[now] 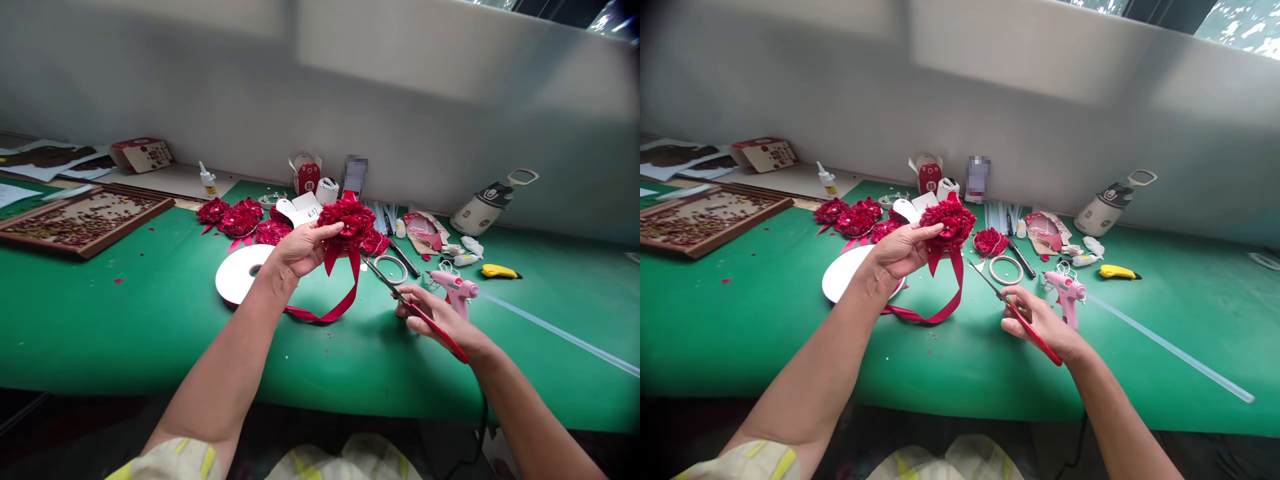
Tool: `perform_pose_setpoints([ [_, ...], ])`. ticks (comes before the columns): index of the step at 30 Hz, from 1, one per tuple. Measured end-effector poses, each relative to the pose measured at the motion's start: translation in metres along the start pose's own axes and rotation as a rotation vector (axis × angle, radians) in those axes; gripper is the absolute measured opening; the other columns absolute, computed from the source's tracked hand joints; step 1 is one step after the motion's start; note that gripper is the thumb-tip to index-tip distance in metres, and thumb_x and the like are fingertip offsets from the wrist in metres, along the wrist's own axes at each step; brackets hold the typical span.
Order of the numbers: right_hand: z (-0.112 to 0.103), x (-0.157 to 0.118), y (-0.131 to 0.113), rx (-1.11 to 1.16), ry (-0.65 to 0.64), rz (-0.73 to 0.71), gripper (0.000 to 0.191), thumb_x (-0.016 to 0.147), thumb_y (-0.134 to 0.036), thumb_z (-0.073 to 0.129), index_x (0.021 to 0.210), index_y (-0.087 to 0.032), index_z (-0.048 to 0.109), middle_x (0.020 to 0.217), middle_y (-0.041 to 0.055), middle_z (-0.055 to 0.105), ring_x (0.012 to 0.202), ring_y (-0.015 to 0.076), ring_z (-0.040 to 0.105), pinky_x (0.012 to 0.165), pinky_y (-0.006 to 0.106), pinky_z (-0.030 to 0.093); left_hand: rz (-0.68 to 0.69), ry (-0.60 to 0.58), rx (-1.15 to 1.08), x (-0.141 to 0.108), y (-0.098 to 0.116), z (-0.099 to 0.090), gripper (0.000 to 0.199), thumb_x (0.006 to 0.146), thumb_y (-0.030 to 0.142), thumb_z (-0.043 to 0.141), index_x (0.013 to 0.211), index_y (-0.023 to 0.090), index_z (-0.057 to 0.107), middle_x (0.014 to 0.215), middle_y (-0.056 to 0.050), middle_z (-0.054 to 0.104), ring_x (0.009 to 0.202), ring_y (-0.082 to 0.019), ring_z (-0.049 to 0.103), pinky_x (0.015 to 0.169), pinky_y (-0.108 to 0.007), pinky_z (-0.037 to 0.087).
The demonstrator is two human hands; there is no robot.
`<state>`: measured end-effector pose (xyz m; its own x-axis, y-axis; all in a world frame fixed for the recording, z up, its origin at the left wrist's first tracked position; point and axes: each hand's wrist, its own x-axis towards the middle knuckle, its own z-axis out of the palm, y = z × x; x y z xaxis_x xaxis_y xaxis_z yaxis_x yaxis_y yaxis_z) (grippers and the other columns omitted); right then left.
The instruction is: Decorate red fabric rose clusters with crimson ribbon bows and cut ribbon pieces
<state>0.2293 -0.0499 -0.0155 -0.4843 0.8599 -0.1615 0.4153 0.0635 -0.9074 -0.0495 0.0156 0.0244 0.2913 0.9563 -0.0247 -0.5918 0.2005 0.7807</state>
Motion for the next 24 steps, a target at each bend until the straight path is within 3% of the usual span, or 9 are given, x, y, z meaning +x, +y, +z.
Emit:
perform_pose_setpoints([
  [7, -0.003, 0.002, 0.003, -0.037, 0.04, 0.0, 0.046, 0.082, -0.048, 0.055, 0.118, -0.022, 0.044, 0.091, 0.005, 0.057, 0.084, 0.0188, 0.057, 0.065, 0.027, 0.044, 0.043, 0.053, 0.014, -0.001, -0.003, 0.004, 0.02, 0.076, 0.011, 0.067, 0.096, 0.011, 0.067, 0.095, -0.009, 0.071, 0.084, -0.018, 0.067, 0.079, -0.032, 0.054],
  [13, 0.01, 0.006, -0.002, -0.069, 0.252, 0.084, 0.048, 0.081, -0.054, 0.052, 0.115, -0.02, 0.047, 0.08, 0.0033, 0.062, 0.072, 0.018, 0.058, 0.058, 0.026, 0.043, 0.044, 0.146, -0.009, 0.007, -0.008, -0.004, 0.022, 0.074, 0.011, 0.069, 0.095, 0.01, 0.067, 0.096, -0.01, 0.071, 0.085, -0.017, 0.067, 0.08, -0.028, 0.054],
  [16, 0.019, 0.014, -0.006, -0.083, 0.352, 0.126, 0.051, 0.079, -0.058, 0.053, 0.112, -0.02, 0.051, 0.074, 0.0017, 0.06, 0.067, 0.0174, 0.058, 0.057, 0.027, 0.043, 0.044, 0.149, -0.031, 0.01, -0.009, -0.007, 0.021, 0.073, 0.01, 0.068, 0.095, 0.01, 0.067, 0.094, -0.01, 0.071, 0.086, -0.019, 0.067, 0.081, -0.032, 0.054],
  [20, 0.033, 0.031, -0.002, -0.28, 0.491, 0.145, 0.049, 0.073, -0.06, 0.057, 0.101, -0.02, 0.057, 0.061, -0.0029, 0.052, 0.056, 0.0157, 0.05, 0.053, 0.027, 0.04, 0.055, 0.148, -0.053, 0.01, -0.011, -0.009, 0.021, 0.073, 0.009, 0.068, 0.094, 0.011, 0.066, 0.093, -0.01, 0.071, 0.085, -0.021, 0.067, 0.082, -0.038, 0.055],
  [24, 0.051, 0.045, 0.009, -0.512, 0.56, 0.149, 0.044, 0.073, -0.056, 0.058, 0.101, -0.021, 0.057, 0.073, 0.0015, 0.057, 0.065, 0.0192, 0.055, 0.059, 0.03, 0.042, 0.075, 0.169, -0.055, 0.012, -0.014, -0.013, 0.021, 0.073, 0.009, 0.068, 0.094, 0.01, 0.066, 0.092, -0.011, 0.071, 0.085, -0.021, 0.067, 0.081, -0.039, 0.055],
])
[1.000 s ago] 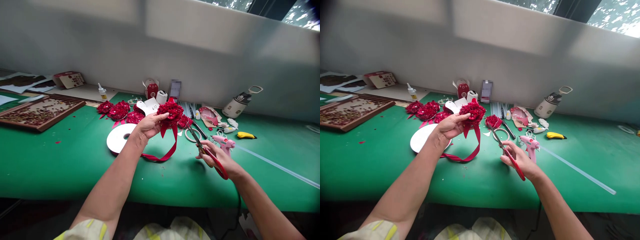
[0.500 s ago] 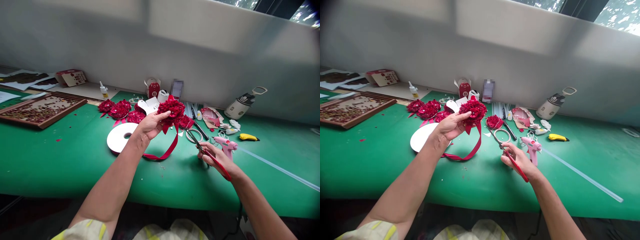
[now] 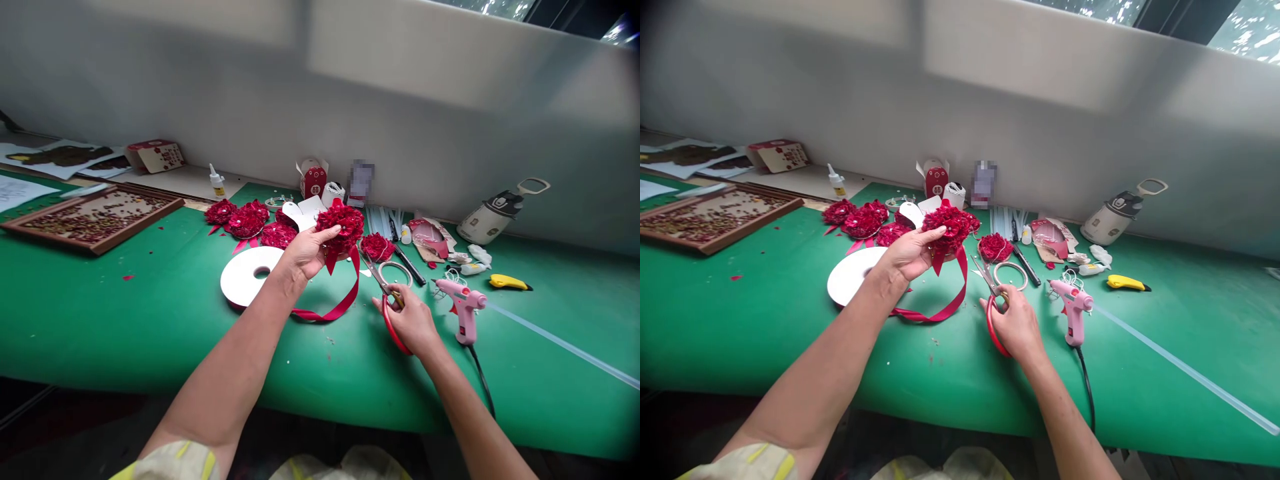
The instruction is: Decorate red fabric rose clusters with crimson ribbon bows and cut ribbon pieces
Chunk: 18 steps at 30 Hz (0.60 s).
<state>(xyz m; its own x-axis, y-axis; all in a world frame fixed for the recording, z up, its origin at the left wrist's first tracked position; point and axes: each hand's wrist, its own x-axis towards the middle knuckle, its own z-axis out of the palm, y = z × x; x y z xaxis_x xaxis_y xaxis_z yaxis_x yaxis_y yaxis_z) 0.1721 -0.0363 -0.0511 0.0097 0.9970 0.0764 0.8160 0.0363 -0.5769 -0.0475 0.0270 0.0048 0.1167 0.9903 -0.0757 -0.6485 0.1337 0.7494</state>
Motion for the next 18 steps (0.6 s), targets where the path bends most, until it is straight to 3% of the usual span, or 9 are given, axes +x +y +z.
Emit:
perform_pose_setpoints([
  [5, 0.019, -0.005, -0.002, -0.25, 0.078, -0.04, 0.037, 0.077, -0.047, 0.057, 0.105, -0.023, 0.056, 0.095, 0.0065, 0.06, 0.083, 0.0231, 0.059, 0.064, 0.03, 0.04, -0.019, 0.042, 0.02, 0.005, -0.004, -0.004, 0.022, 0.074, 0.011, 0.067, 0.096, 0.012, 0.065, 0.09, -0.01, 0.071, 0.08, -0.022, 0.067, 0.074, -0.044, 0.056],
  [18, 0.021, -0.009, -0.002, -0.292, 0.118, -0.063, 0.036, 0.079, -0.045, 0.057, 0.108, -0.024, 0.055, 0.093, 0.0051, 0.059, 0.087, 0.0235, 0.06, 0.066, 0.03, 0.039, -0.013, 0.076, 0.011, 0.007, -0.008, -0.002, 0.023, 0.072, 0.009, 0.068, 0.095, 0.011, 0.064, 0.089, -0.011, 0.071, 0.08, -0.024, 0.067, 0.073, -0.048, 0.056],
])
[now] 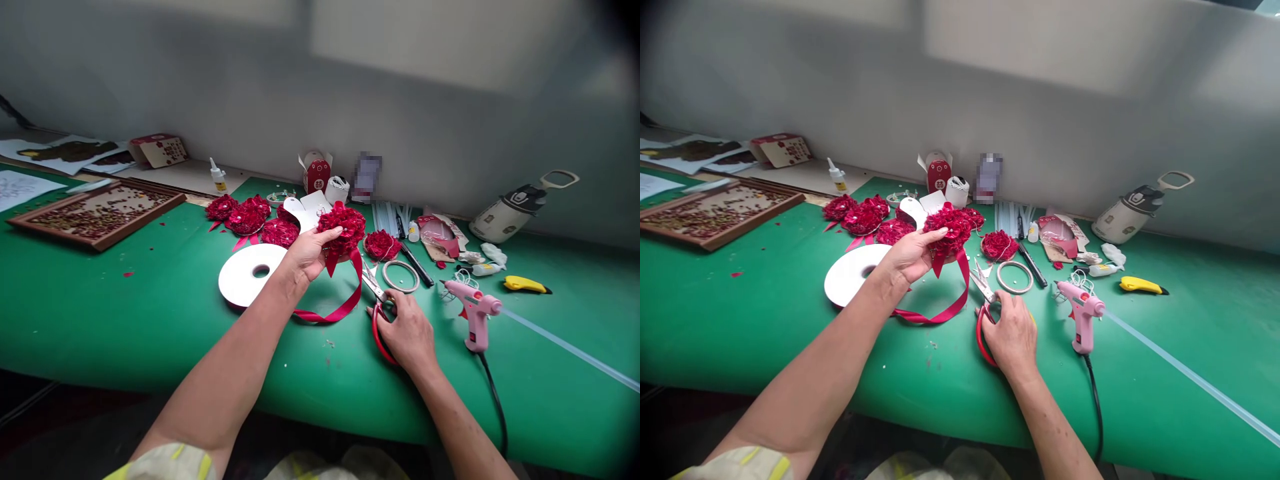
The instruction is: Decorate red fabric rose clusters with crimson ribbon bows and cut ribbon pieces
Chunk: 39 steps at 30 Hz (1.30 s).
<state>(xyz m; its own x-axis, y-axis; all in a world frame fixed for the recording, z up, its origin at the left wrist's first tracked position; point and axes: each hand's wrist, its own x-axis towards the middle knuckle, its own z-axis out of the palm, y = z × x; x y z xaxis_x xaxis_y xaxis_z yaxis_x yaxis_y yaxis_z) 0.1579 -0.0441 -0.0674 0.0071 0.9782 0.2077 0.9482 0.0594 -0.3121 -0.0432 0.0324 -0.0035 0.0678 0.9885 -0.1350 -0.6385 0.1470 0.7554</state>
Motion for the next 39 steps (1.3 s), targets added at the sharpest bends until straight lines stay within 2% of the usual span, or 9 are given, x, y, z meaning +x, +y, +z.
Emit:
perform_pose_setpoints([
  [10, 0.002, -0.001, 0.002, 0.021, 0.004, -0.009, 0.036, 0.079, -0.044, 0.057, 0.108, -0.024, 0.056, 0.094, 0.0055, 0.059, 0.088, 0.0234, 0.059, 0.066, 0.029, 0.038, -0.017, -0.055, 0.017, -0.001, 0.001, 0.0, 0.023, 0.072, 0.011, 0.068, 0.094, 0.013, 0.065, 0.091, -0.01, 0.071, 0.084, -0.025, 0.067, 0.076, -0.049, 0.055],
  [21, 0.001, -0.001, 0.002, 0.042, 0.0, -0.012, 0.038, 0.079, -0.045, 0.056, 0.11, -0.023, 0.055, 0.095, 0.0059, 0.059, 0.089, 0.0234, 0.058, 0.067, 0.03, 0.04, -0.006, -0.025, 0.04, -0.008, 0.004, 0.01, 0.018, 0.072, 0.007, 0.067, 0.09, 0.011, 0.065, 0.081, -0.008, 0.071, 0.074, -0.021, 0.068, 0.078, -0.047, 0.055],
  [30, 0.001, -0.001, 0.002, 0.046, -0.004, -0.013, 0.038, 0.079, -0.044, 0.057, 0.111, -0.023, 0.055, 0.095, 0.0061, 0.059, 0.09, 0.0236, 0.058, 0.069, 0.03, 0.041, 0.015, -0.076, 0.067, -0.003, 0.001, 0.003, 0.025, 0.071, 0.011, 0.07, 0.096, 0.012, 0.065, 0.098, -0.013, 0.07, 0.087, -0.024, 0.067, 0.078, -0.043, 0.056],
  [39, -0.001, -0.001, 0.001, 0.04, -0.012, -0.016, 0.038, 0.08, -0.045, 0.056, 0.111, -0.023, 0.055, 0.096, 0.0061, 0.059, 0.091, 0.0235, 0.058, 0.068, 0.03, 0.041, 0.062, -0.093, 0.113, -0.004, 0.002, 0.004, 0.026, 0.07, 0.013, 0.072, 0.095, 0.011, 0.065, 0.1, -0.012, 0.069, 0.09, -0.023, 0.066, 0.081, -0.039, 0.055],
])
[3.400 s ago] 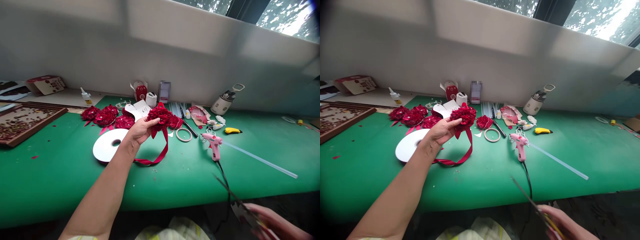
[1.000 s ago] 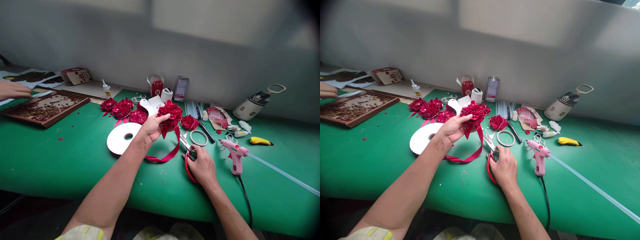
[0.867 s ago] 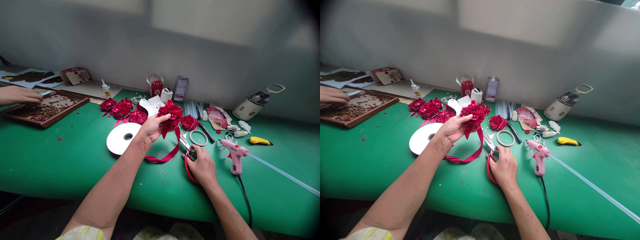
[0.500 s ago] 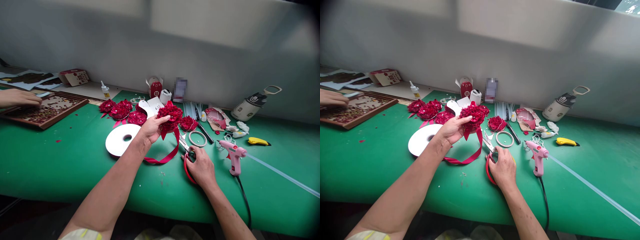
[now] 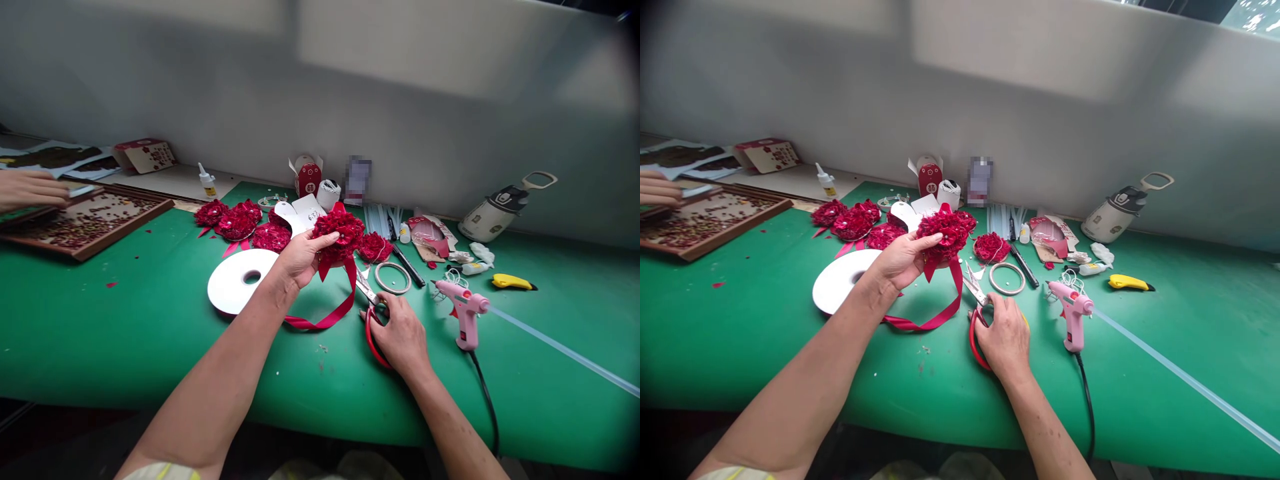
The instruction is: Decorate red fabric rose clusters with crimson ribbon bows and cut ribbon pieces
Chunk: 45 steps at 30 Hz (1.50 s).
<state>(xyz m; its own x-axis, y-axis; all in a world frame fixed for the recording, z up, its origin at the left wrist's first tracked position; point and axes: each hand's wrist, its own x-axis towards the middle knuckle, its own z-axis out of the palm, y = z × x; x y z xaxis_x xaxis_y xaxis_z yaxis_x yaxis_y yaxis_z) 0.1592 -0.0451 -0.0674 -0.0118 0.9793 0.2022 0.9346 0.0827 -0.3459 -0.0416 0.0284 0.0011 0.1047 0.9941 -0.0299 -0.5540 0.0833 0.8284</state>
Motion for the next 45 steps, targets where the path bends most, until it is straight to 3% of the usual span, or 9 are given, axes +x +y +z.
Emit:
perform_pose_setpoints([
  [6, 0.0013, -0.0002, 0.0012, 0.001, 0.007, -0.001, 0.038, 0.079, -0.044, 0.058, 0.11, -0.023, 0.055, 0.095, 0.0057, 0.059, 0.09, 0.0229, 0.058, 0.068, 0.03, 0.041, -0.002, 0.0, 0.013, 0.0008, 0.0002, -0.0002, 0.024, 0.07, 0.012, 0.071, 0.094, 0.011, 0.066, 0.094, -0.011, 0.07, 0.086, -0.021, 0.066, 0.079, -0.034, 0.054],
  [16, 0.0021, 0.0002, 0.0013, 0.003, 0.013, -0.001, 0.038, 0.078, -0.043, 0.058, 0.11, -0.023, 0.056, 0.095, 0.0055, 0.059, 0.089, 0.0224, 0.058, 0.068, 0.029, 0.042, -0.012, 0.019, 0.024, 0.0007, -0.0001, -0.0007, 0.03, 0.071, 0.012, 0.071, 0.1, 0.011, 0.064, 0.103, -0.012, 0.068, 0.091, -0.023, 0.066, 0.083, -0.039, 0.054],
  [33, 0.0023, -0.0006, 0.0019, 0.006, 0.016, -0.002, 0.038, 0.078, -0.043, 0.059, 0.11, -0.023, 0.055, 0.096, 0.0056, 0.059, 0.089, 0.0226, 0.058, 0.069, 0.03, 0.043, -0.07, 0.03, 0.069, 0.0033, -0.0003, -0.0043, 0.03, 0.068, 0.012, 0.073, 0.097, 0.011, 0.065, 0.095, -0.013, 0.07, 0.079, -0.024, 0.067, 0.068, -0.041, 0.058],
  [45, 0.0027, -0.0001, 0.0026, 0.019, 0.02, -0.005, 0.038, 0.077, -0.043, 0.059, 0.109, -0.023, 0.056, 0.095, 0.0056, 0.059, 0.088, 0.0222, 0.058, 0.068, 0.029, 0.043, -0.047, 0.01, 0.046, 0.0056, -0.0012, -0.0066, 0.03, 0.07, 0.013, 0.072, 0.099, 0.011, 0.064, 0.098, -0.013, 0.069, 0.085, -0.024, 0.067, 0.074, -0.041, 0.057],
])
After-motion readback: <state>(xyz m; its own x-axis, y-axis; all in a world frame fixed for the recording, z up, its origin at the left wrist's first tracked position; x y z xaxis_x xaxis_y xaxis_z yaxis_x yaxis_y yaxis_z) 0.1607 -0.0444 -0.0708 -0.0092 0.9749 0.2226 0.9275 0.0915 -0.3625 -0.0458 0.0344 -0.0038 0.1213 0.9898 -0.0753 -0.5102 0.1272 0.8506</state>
